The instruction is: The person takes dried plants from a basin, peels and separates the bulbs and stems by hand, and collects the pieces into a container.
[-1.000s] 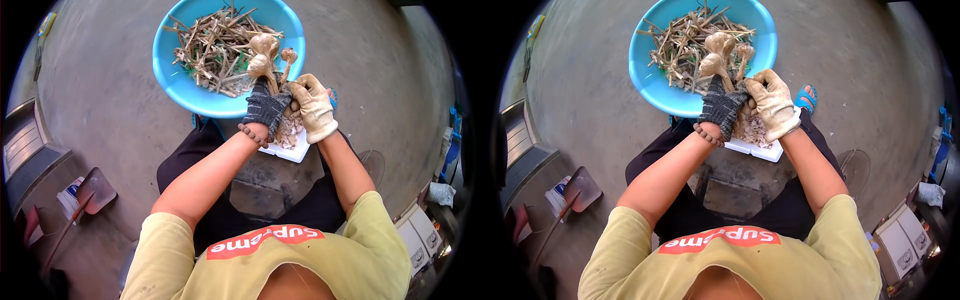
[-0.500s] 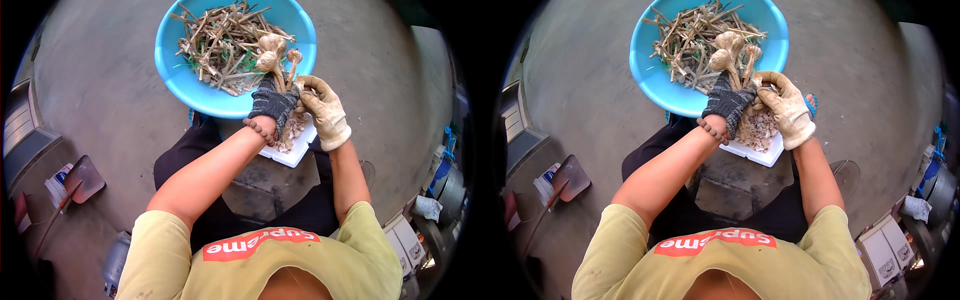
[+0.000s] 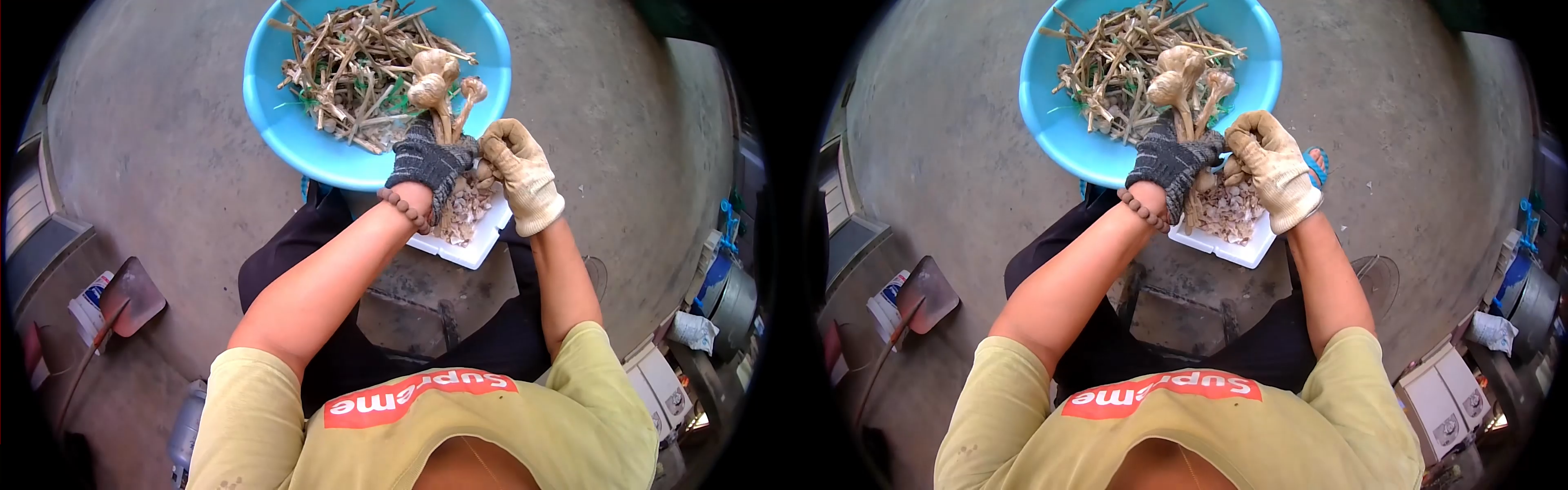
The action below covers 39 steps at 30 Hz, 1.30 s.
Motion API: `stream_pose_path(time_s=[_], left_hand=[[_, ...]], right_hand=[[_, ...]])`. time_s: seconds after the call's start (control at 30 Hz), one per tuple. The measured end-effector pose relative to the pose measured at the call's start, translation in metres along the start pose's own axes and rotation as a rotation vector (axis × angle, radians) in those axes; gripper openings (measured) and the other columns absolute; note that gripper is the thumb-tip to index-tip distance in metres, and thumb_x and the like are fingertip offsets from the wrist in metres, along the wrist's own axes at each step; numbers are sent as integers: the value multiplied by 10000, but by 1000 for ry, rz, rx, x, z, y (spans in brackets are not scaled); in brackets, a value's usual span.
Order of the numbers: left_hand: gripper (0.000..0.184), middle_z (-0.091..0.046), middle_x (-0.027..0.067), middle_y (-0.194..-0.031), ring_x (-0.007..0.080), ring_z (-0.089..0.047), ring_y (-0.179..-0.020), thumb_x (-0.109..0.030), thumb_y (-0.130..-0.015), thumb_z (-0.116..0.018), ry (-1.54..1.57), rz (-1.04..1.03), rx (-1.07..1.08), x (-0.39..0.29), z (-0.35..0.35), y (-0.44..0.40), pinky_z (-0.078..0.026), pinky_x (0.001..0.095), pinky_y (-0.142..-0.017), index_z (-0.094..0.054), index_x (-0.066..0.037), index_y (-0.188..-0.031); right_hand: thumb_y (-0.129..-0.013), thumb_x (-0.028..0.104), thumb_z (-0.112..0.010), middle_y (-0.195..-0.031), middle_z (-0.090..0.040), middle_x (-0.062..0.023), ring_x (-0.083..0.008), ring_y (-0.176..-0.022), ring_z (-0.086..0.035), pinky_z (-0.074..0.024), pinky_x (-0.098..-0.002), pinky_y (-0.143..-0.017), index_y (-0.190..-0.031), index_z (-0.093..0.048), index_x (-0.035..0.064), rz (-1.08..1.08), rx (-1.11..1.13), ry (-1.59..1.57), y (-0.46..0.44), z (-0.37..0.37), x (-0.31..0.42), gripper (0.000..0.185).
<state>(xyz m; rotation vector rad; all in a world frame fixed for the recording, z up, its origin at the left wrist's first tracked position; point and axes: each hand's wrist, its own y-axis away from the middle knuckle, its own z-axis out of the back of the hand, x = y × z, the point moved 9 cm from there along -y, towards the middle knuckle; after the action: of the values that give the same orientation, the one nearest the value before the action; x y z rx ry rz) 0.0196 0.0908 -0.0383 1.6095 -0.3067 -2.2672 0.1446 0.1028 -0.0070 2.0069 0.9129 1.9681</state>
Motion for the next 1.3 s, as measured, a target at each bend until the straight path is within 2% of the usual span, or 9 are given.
stream_pose_path(time_s=[0.07,0.1,0.2,0.33,0.57,0.9,1.03,1.2,1.3], left_hand=[[360,-583,172,-911,316,-547,-858,-245,-614,-674,47,137,124,14,7,-8,-436,374,-747,-592,-88,-928],[302,-586,168,-870,310,-551,-820,-241,-580,-684,-728,-282,139,-21,14,-5,-438,377,-729,-620,-126,-852],[249,-597,124,-847,251,-577,-766,-74,-635,-664,-569,-243,-92,-17,67,-16,-476,333,-701,-581,-50,-868],[302,-557,147,-828,256,-589,-716,-44,-748,-587,980,367,-351,28,101,-13,-527,356,-588,-443,8,-1009],[195,-566,137,-809,237,-582,-699,-55,-742,-601,1057,409,-427,48,114,-10,-510,347,-572,-513,19,-899],[254,-564,139,-839,261,-583,-742,-27,-754,-585,1091,259,-440,56,145,-15,-520,374,-610,-490,-6,-989],[252,-560,147,-866,273,-579,-757,-35,-759,-585,1146,295,-488,62,142,-11,-525,382,-637,-485,7,-986],[207,-547,127,-843,255,-566,-764,-76,-772,-582,1140,504,-534,72,137,1,-514,371,-662,-520,3,-952],[206,-535,119,-822,253,-560,-767,-86,-774,-586,1129,473,-461,69,136,1,-512,368,-660,-527,-3,-953]], right_hand=[[-856,186,-529,-693,-491,-29,-70,-505,-480,-424,-199,-451,-939,-489,42,3,16,18,0,-2,2,171],[-860,193,-523,-690,-490,-28,-67,-497,-473,-415,-198,-441,-945,-488,43,-30,1,43,1,-2,-1,176],[-870,211,-506,-673,-485,-24,-60,-483,-462,-394,-193,-423,-950,-487,46,-71,-26,115,1,-3,-5,185],[-876,236,-487,-634,-473,-44,-84,-473,-458,-397,-219,-431,-950,-484,43,-141,-20,220,3,-5,-6,208],[-801,314,-557,-1030,-561,-186,-328,-1012,-512,-402,-382,-849,-1157,-449,90,-242,544,1440,11,-20,-93,435],[-821,143,-524,-720,-595,-71,-121,-638,-569,-467,-246,-616,-930,-607,33,-98,333,1014,-91,-53,-118,176],[-811,159,-502,-739,-611,-72,-191,-683,-577,-464,-317,-646,-912,-612,25,22,429,1413,-172,-66,-201,201],[-808,185,-414,-991,-605,-136,-237,-870,-582,-438,-330,-762,-977,-615,50,-433,34,1113,-212,-41,-265,295],[-802,163,-426,-1071,-575,-150,-260,-967,-565,-433,-338,-824,-999,-607,30,-352,268,1372,-203,-69,-239,299]])
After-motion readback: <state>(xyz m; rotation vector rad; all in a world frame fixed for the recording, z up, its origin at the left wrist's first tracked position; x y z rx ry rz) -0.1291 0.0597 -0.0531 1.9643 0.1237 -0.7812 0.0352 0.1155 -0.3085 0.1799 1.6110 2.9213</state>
